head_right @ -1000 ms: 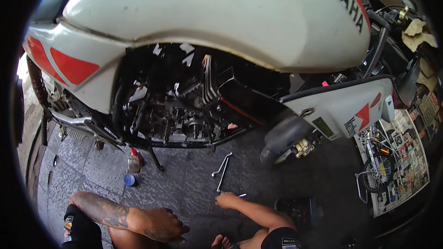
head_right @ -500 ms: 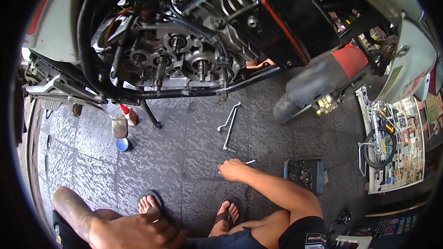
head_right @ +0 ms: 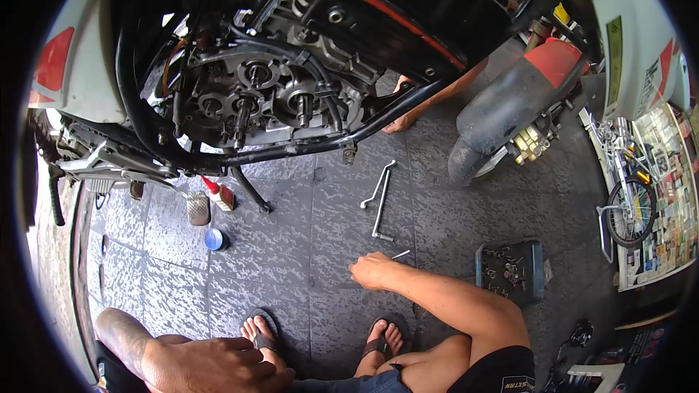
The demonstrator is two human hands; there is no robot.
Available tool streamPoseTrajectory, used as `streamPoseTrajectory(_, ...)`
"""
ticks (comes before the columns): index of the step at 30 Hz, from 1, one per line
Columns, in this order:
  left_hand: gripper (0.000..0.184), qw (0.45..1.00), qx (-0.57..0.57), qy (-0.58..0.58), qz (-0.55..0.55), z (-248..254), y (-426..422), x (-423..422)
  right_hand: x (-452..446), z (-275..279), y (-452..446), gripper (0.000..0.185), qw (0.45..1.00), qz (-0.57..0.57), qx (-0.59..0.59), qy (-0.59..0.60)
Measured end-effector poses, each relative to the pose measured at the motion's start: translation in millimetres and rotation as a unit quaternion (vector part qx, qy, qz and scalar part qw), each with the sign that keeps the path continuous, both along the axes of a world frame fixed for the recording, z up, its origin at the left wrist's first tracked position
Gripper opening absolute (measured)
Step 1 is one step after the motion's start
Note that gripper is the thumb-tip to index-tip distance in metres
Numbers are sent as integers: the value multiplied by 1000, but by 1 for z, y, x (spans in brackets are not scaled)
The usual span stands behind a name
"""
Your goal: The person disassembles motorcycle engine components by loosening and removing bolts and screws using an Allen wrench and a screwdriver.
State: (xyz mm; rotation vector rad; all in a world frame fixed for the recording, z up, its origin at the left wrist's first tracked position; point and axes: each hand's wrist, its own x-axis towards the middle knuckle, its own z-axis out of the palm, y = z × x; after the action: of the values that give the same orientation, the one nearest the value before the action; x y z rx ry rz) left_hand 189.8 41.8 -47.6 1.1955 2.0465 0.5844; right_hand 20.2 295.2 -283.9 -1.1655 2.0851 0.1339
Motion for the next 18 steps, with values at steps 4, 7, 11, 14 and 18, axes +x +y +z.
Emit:
streamPoseTrajectory(4, 41, 998, 3, 29, 47, -18, 8, 6, -3, -8, 8, 33, 1000, 7, -1, 1)
streamPoseTrajectory(7, 38, 997, -13, 31, 76, -29, 14, 0, -3, -16, 15, 32, 1000, 6, -8, 2)
streamPoseTrajectory(11, 36, 997, -53, -38, 50, -7, 22, -27, -4, -22, 18, 31, 1000, -3, -8, 3)
streamPoseTrajectory(14, 36, 996, -31, 43, 66, -47, 17, -18, -7, -25, 17, 30, 1000, 5, -6, 6)
streamPoseTrajectory(18, 36, 998, 5, 55, 41, -24, 20, -27, -16, -48, 23, 34, 999, 19, 36, -23)
